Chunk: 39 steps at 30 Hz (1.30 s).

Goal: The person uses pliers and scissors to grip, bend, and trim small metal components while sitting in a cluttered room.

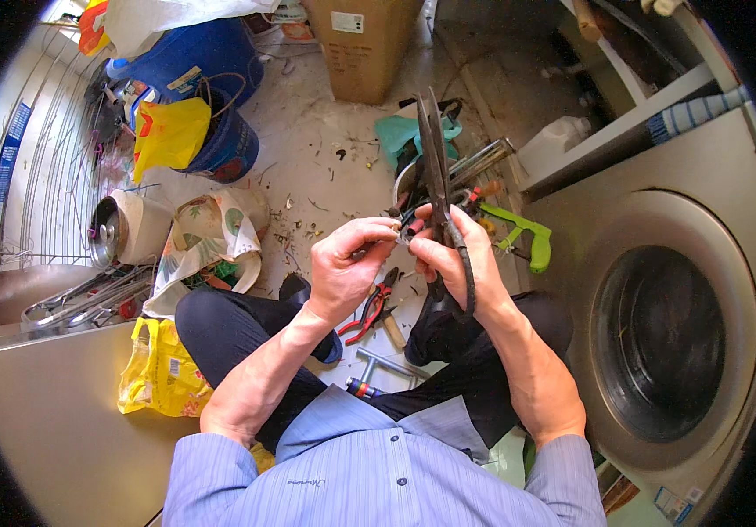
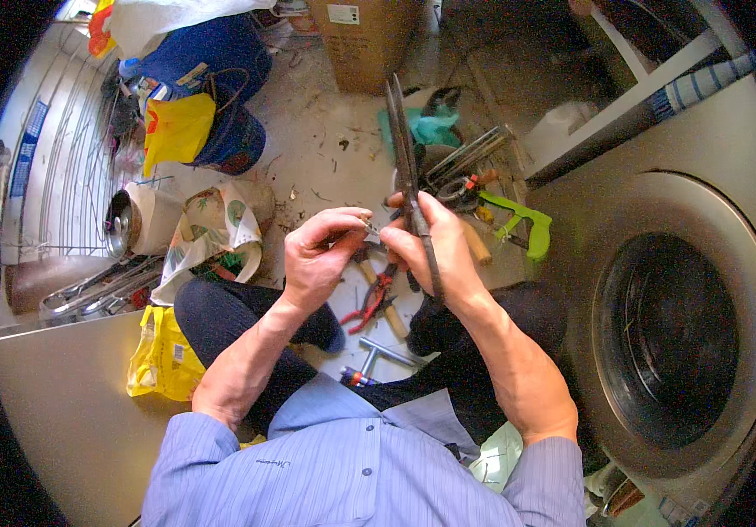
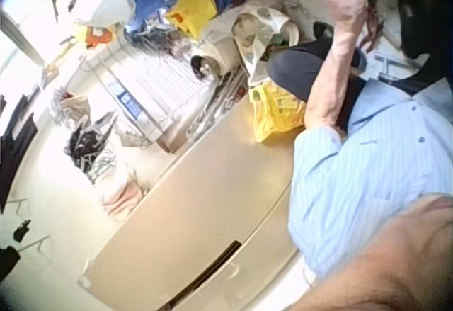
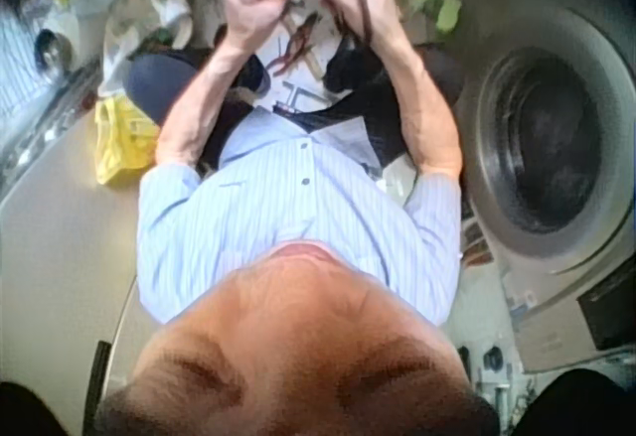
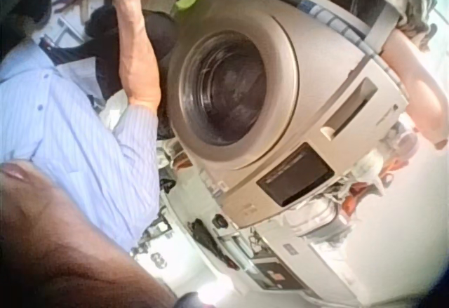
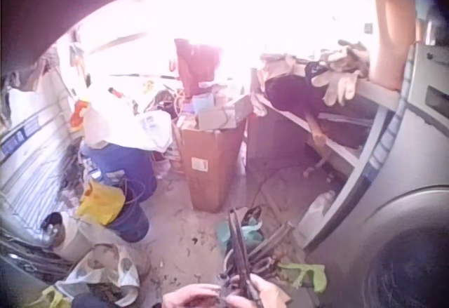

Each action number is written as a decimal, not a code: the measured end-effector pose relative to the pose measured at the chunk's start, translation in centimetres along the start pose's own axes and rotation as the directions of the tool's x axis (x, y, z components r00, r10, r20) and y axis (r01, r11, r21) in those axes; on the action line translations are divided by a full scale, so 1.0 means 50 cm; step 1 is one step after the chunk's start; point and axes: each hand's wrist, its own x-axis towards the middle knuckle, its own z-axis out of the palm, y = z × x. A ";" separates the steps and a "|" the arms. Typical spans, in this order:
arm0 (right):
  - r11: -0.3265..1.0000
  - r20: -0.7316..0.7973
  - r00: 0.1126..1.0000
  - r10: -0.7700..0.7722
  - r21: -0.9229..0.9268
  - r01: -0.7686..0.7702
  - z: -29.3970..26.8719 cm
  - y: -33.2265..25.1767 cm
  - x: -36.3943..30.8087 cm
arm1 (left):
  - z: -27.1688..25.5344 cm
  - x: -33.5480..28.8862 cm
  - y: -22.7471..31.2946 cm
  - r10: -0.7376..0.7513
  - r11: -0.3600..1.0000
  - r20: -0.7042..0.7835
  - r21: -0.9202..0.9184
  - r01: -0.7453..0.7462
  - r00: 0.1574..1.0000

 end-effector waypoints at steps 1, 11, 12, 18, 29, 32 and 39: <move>1.000 -0.009 1.000 -0.001 0.004 0.001 0.000 -0.002 -0.002 | 0.003 -0.004 0.000 -0.002 1.000 -0.017 -0.012 0.001 1.000; 0.995 -0.118 0.989 -0.089 0.040 0.094 0.002 -0.018 0.003 | 0.027 -0.021 0.026 -0.321 0.791 0.039 -0.538 0.290 0.946; 0.996 -0.113 0.991 -0.072 0.048 0.078 0.004 -0.021 0.003 | 0.026 -0.020 0.028 -0.339 0.779 0.039 -0.548 0.303 0.940; 0.996 -0.088 0.993 -0.076 0.036 0.079 0.017 -0.018 0.015 | 0.021 -0.016 0.012 -0.408 0.708 0.041 -0.616 0.344 0.912; 0.994 -0.094 0.993 -0.071 -0.087 0.063 0.028 0.000 0.031 | 0.001 -0.014 -0.002 -0.489 0.590 0.101 -0.694 0.413 0.867; 0.982 -0.106 0.985 -0.138 -0.141 0.122 0.032 0.007 0.033 | -0.005 -0.012 0.001 -0.487 0.569 0.120 -0.708 0.418 0.865; 0.924 -0.081 0.941 -0.329 -0.232 0.303 0.037 0.021 0.027 | -0.014 -0.008 0.023 -0.548 0.414 0.189 -0.785 0.461 0.815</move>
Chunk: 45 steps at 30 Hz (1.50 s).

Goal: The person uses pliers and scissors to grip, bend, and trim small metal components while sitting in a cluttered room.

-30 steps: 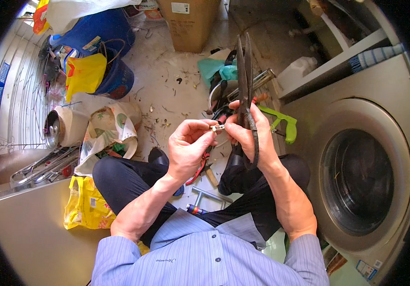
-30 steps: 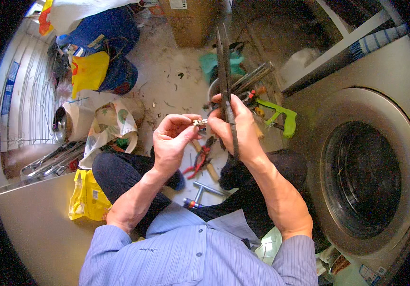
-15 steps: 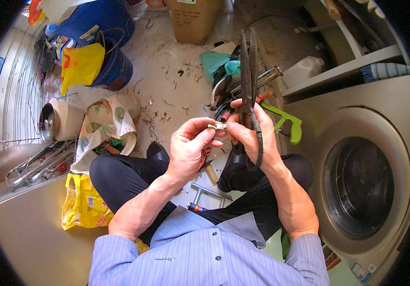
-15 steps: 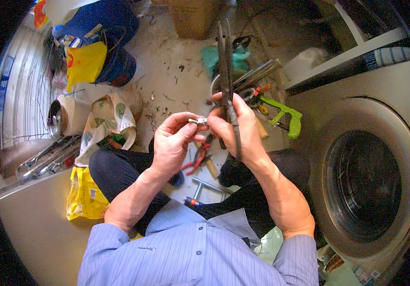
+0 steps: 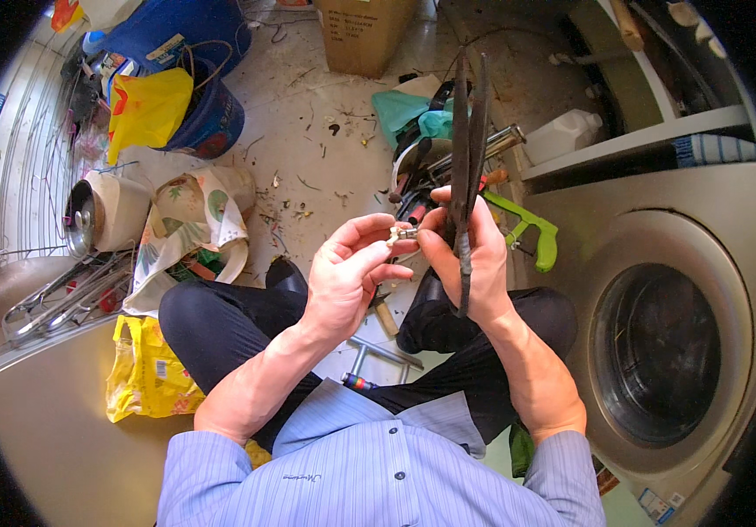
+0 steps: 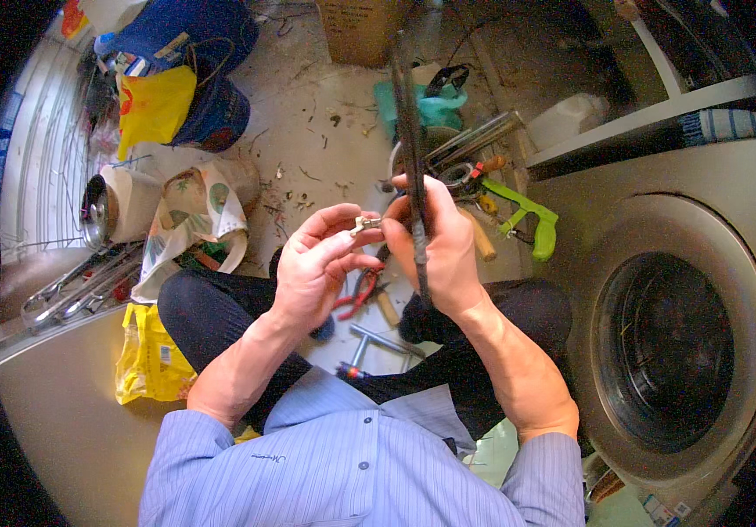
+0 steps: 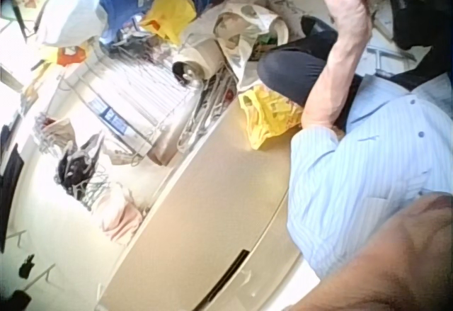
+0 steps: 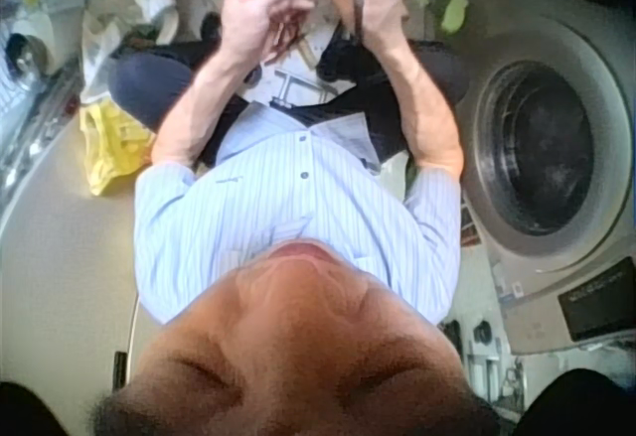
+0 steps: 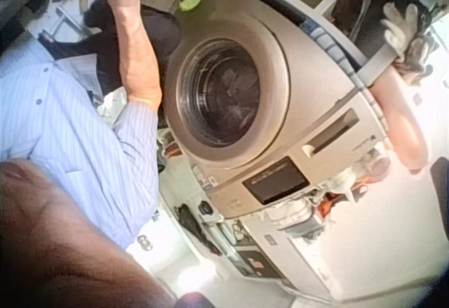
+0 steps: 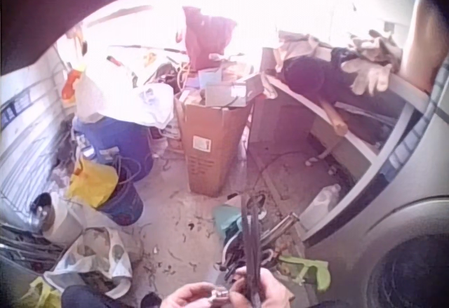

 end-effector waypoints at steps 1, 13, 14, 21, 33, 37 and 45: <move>1.000 0.000 1.000 -0.025 -0.011 0.025 0.002 0.001 -0.001 | -0.004 -0.001 0.005 -0.047 0.997 -0.001 -0.063 0.047 0.999; 0.988 0.076 0.993 -0.095 -0.115 0.104 0.000 0.014 0.000 | -0.020 0.006 0.000 -0.051 0.997 -0.019 0.055 0.052 0.999; 0.992 0.076 0.994 -0.079 -0.090 0.085 0.000 0.015 -0.001 | -0.019 0.006 0.001 -0.060 0.997 -0.001 0.051 0.060 0.998; 0.997 0.067 0.998 -0.003 -0.082 0.009 -0.001 0.011 -0.002 | -0.017 0.004 0.001 0.015 0.969 -0.015 0.247 -0.010 1.000; 0.963 0.216 0.974 -0.065 -0.243 0.118 -0.008 -0.006 0.006 | -0.004 -0.007 0.013 0.073 0.741 0.024 0.668 -0.070 0.997; 0.976 0.209 0.975 0.072 -0.214 -0.027 -0.010 -0.014 0.006 | -0.003 -0.007 0.008 0.139 0.645 0.053 0.753 -0.130 0.989; 0.968 0.175 0.952 0.251 -0.048 -0.246 -0.008 -0.024 0.010 | -0.013 0.002 0.009 0.058 0.899 0.011 0.434 -0.057 0.998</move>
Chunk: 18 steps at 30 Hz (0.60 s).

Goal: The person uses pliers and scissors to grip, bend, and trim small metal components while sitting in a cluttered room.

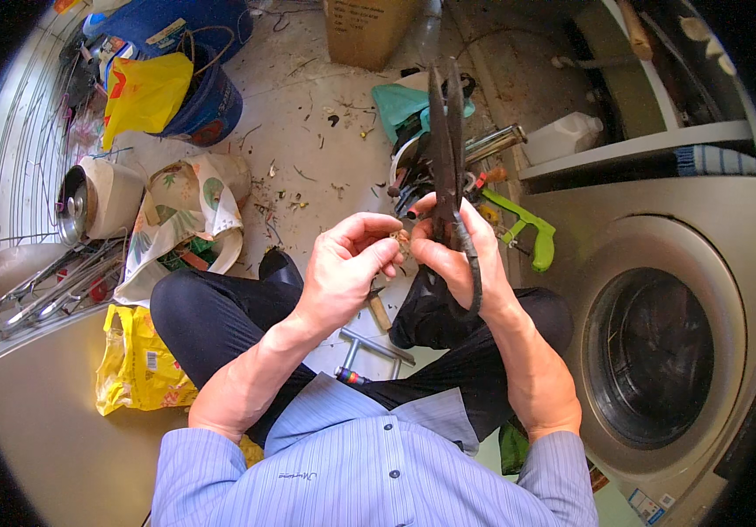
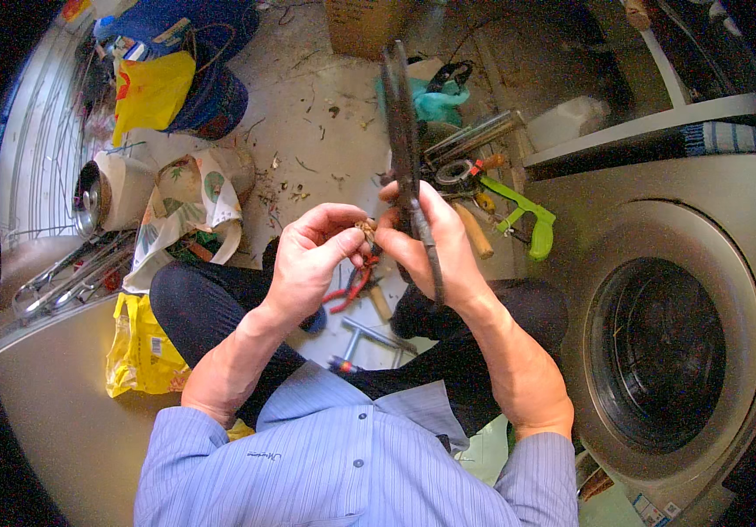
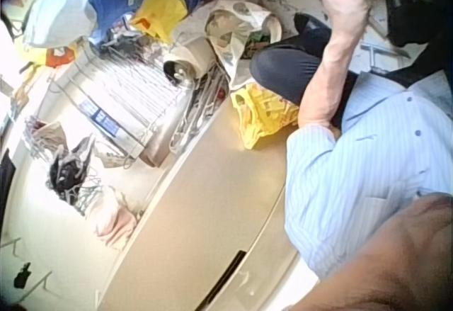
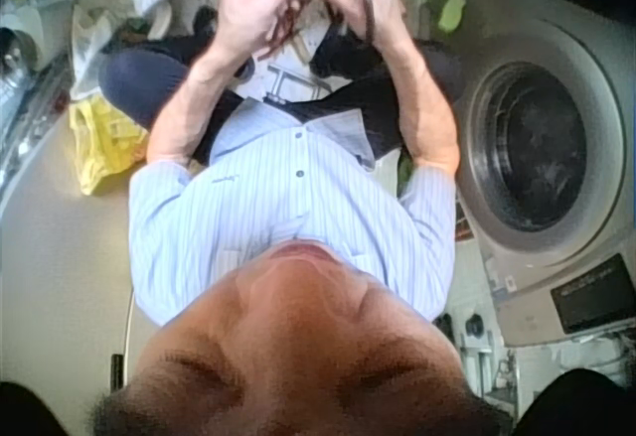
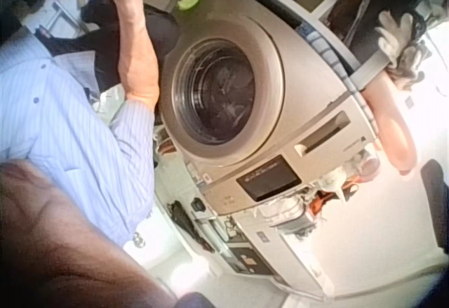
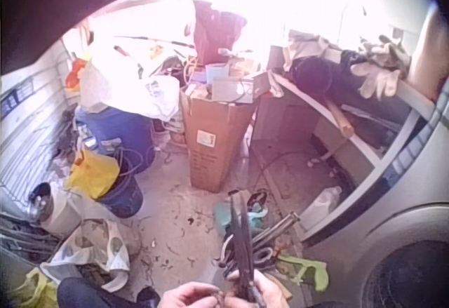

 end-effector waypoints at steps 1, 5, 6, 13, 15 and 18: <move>1.000 -0.002 1.000 0.011 0.005 -0.011 -0.001 0.000 0.000 | -0.002 0.001 -0.002 -0.009 0.999 0.002 -0.051 0.009 1.000; 0.998 -0.055 0.998 -0.044 -0.042 0.042 0.004 0.005 0.003 | -0.005 0.003 -0.009 -0.029 0.975 0.012 -0.219 0.031 1.000; 0.999 -0.050 0.998 -0.043 -0.029 0.042 0.005 0.006 0.004 | -0.004 0.003 -0.011 -0.029 0.967 0.010 -0.252 0.031 1.000; 0.999 -0.014 1.000 0.008 0.049 -0.007 0.010 0.013 0.000 | -0.003 -0.001 -0.014 0.038 0.997 -0.048 -0.068 -0.042 0.998; 0.998 -0.006 1.000 0.020 0.059 -0.020 0.011 0.015 0.001 | 0.001 -0.002 -0.014 0.042 0.997 -0.069 -0.056 -0.046 0.997; 0.994 -0.016 0.999 0.044 0.102 -0.042 0.012 0.019 0.000 | 0.005 -0.001 -0.017 0.069 0.995 -0.085 -0.067 -0.075 0.994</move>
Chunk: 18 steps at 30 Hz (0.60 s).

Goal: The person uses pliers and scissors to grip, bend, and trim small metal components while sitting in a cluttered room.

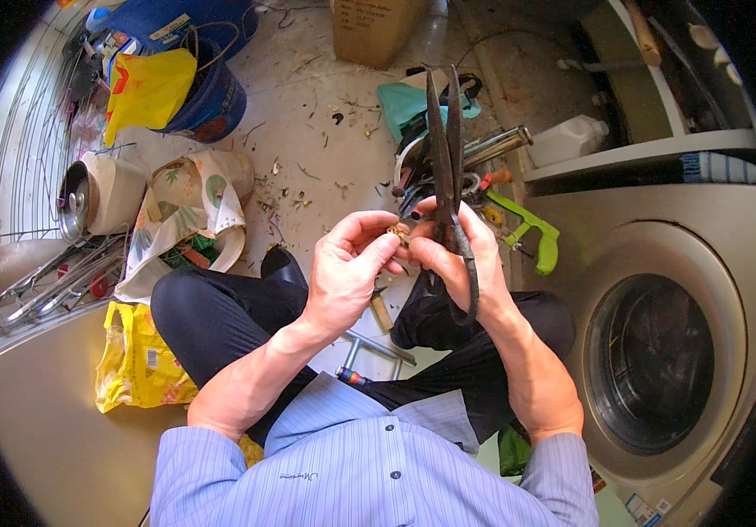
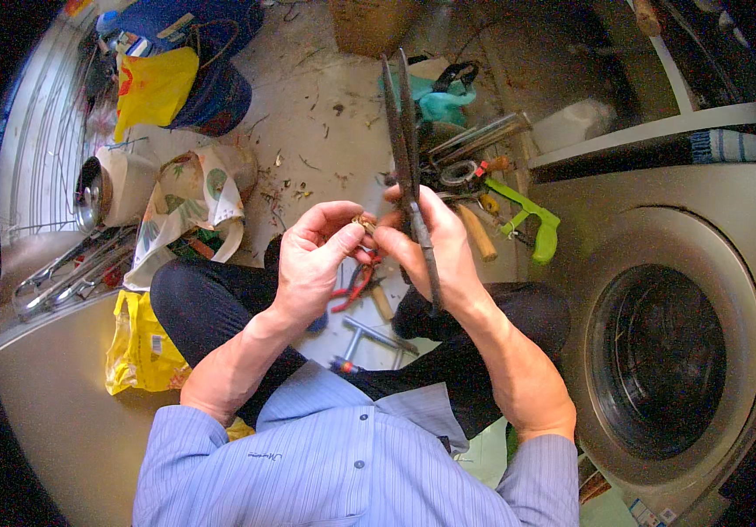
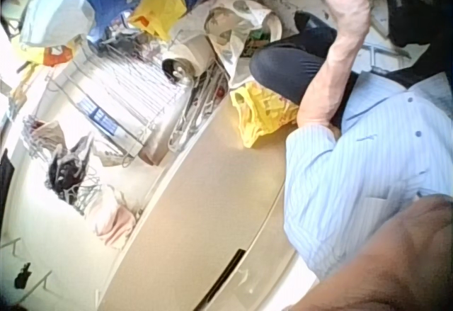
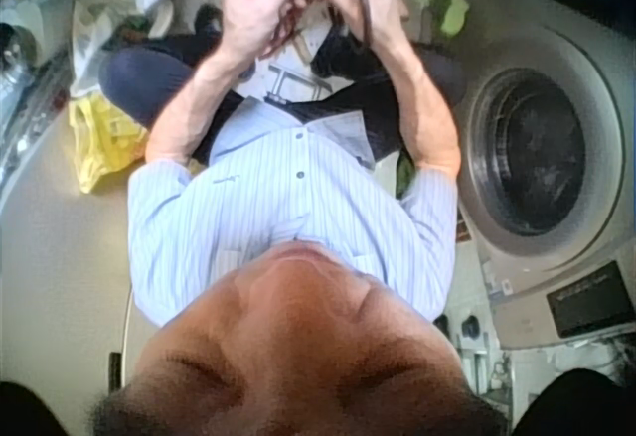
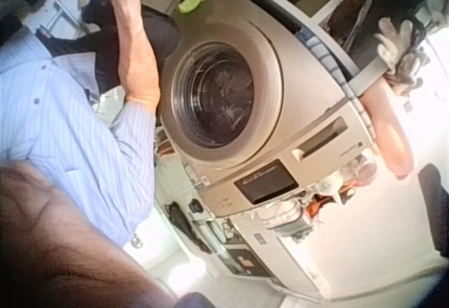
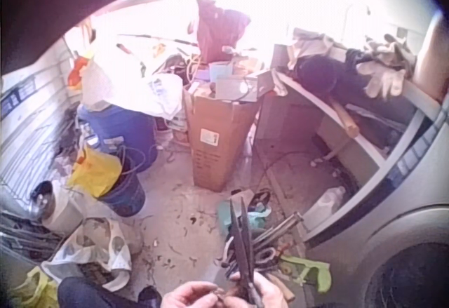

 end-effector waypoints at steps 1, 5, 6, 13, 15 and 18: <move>1.000 -0.003 1.000 -0.002 0.011 0.002 0.000 0.004 -0.001 | 0.000 0.000 0.000 0.011 1.000 -0.004 -0.001 -0.011 1.000; 0.999 -0.032 0.998 -0.054 0.001 0.054 0.007 0.004 -0.001 | 0.001 -0.002 -0.003 0.076 0.996 0.006 0.054 -0.076 0.997; 0.996 -0.032 0.995 -0.089 -0.013 0.089 0.006 0.007 -0.001 | 0.002 -0.002 -0.004 0.096 0.992 0.019 0.080 -0.097 0.995; 0.984 -0.025 0.984 -0.177 0.010 0.177 0.005 0.017 -0.004 | 0.002 -0.002 -0.002 0.077 0.997 0.035 0.014 -0.077 0.996; 0.984 -0.026 0.984 -0.176 0.014 0.176 0.005 0.014 -0.005 | 0.007 -0.005 0.005 0.102 0.991 0.034 0.087 -0.104 0.994; 0.984 -0.018 0.984 -0.175 0.020 0.175 0.005 0.010 -0.006 | 0.007 -0.007 0.004 0.073 0.994 0.031 0.082 -0.076 0.997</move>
